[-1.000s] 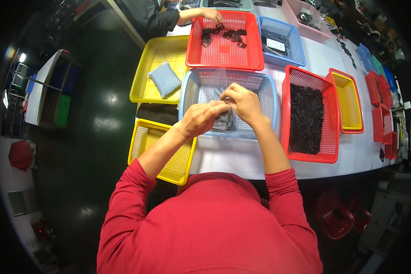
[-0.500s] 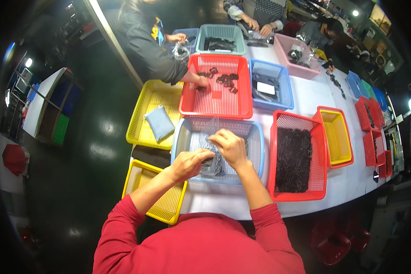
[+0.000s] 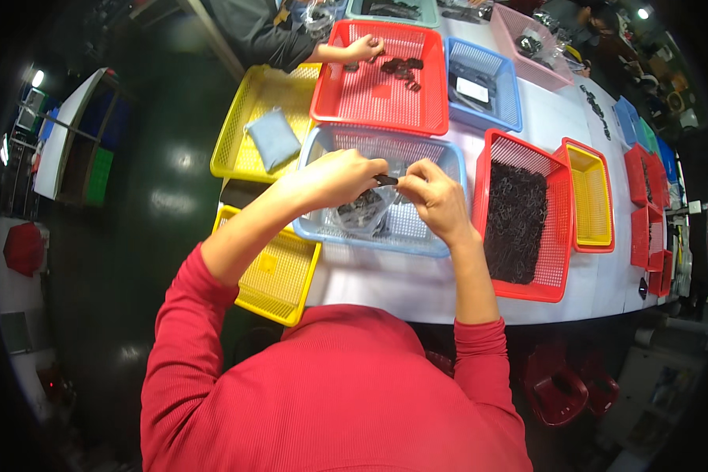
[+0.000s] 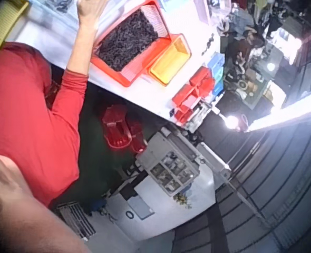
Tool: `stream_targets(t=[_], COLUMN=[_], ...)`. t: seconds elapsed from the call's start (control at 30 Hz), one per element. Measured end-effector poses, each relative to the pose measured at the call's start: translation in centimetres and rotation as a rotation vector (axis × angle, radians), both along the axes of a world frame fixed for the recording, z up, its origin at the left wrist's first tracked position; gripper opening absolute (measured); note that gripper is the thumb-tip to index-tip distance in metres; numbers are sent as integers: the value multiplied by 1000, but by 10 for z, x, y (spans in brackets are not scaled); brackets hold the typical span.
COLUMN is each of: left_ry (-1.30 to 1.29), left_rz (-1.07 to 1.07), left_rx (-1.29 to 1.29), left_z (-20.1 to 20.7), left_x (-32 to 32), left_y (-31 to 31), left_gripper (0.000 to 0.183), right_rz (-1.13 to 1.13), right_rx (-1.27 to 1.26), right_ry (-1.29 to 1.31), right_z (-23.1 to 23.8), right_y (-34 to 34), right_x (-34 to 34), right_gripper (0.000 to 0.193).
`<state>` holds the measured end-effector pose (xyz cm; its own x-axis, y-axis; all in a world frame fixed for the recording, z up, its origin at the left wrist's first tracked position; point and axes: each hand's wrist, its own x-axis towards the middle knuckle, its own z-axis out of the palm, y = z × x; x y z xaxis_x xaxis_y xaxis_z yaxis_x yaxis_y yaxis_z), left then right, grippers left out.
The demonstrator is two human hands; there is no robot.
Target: The person walks to a table and sorts small black plastic parts from a yellow basket into a clear plastic bag. They handle the parts one by one, placing them into the bag and then into a blue basket.
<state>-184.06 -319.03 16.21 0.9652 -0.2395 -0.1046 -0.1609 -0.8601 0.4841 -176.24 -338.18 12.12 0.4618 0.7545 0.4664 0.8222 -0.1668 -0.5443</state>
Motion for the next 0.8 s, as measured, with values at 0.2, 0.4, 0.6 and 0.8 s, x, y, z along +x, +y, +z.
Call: stream_targets(t=[0.2, 0.4, 0.6, 0.8], left_ry=[141, -326, 166, -164], left_rz=[-34, 96, 309, 357], left_rx=[221, 151, 24, -184], left_z=[-25, -14, -36, -20], left_x=[6, -16, -29, -21], left_y=[-2, 17, 27, 30], left_gripper=[22, 19, 26, 37], right_rz=[-46, -123, -121, -417], right_rx=[-33, -137, -385, -235], right_ry=[-24, -56, -123, -45], right_z=[0, 2, -1, 23], right_y=[-3, -14, -7, -36], right_x=[-12, -27, -49, -44], right_gripper=[11, 13, 17, 9])
